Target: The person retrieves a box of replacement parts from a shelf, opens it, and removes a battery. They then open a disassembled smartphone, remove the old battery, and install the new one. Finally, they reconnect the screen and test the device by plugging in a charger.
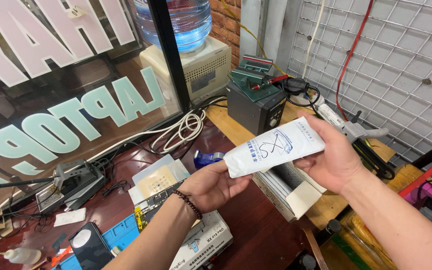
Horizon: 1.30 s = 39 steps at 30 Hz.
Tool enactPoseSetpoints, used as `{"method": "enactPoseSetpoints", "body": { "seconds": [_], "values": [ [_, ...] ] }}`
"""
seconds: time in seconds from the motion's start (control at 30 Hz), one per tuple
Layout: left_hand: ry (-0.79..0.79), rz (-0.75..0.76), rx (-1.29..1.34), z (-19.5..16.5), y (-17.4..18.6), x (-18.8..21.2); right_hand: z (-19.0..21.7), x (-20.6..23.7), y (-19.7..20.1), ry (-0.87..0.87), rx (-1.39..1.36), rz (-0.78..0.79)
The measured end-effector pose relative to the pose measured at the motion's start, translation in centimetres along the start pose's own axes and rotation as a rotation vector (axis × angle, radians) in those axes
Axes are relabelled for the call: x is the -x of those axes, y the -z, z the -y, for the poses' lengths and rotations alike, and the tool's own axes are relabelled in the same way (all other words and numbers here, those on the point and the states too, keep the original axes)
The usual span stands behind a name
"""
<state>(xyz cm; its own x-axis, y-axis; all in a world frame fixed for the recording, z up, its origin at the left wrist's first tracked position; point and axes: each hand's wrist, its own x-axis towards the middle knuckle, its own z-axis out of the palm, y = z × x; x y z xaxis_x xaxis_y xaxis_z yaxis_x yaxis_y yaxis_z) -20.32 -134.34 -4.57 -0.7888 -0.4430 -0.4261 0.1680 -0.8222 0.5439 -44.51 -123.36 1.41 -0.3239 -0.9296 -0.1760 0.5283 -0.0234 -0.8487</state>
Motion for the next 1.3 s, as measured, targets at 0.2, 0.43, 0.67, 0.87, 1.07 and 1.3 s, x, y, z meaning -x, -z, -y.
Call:
{"method": "enactPoseSetpoints", "body": {
  "seconds": [0.2,0.43,0.67,0.87,1.07,1.3],
  "values": [
    [0.099,0.045,0.017,0.8,0.6,0.5,1.2,0.2,-1.9,0.042,0.113,0.139],
    [-0.010,-0.070,0.012,-0.7,1.0,0.9,1.6,-0.3,-0.3,-0.004,0.162,-0.009],
    [-0.140,-0.141,0.079,-2.0,1.9,0.1,2.9,-0.7,3.4,0.059,0.203,-0.033],
    [-0.330,-0.282,0.126,-3.0,3.8,-2.6,3.7,-0.4,7.2,0.129,0.168,-0.088],
    [-0.426,-0.361,0.182,-4.1,4.8,-2.9,3.4,0.2,10.4,0.384,0.499,-0.436],
    [-0.356,-0.397,0.124,-3.3,3.1,-1.5,0.4,0.3,10.7,0.434,0.834,-0.464]
  ]
}}
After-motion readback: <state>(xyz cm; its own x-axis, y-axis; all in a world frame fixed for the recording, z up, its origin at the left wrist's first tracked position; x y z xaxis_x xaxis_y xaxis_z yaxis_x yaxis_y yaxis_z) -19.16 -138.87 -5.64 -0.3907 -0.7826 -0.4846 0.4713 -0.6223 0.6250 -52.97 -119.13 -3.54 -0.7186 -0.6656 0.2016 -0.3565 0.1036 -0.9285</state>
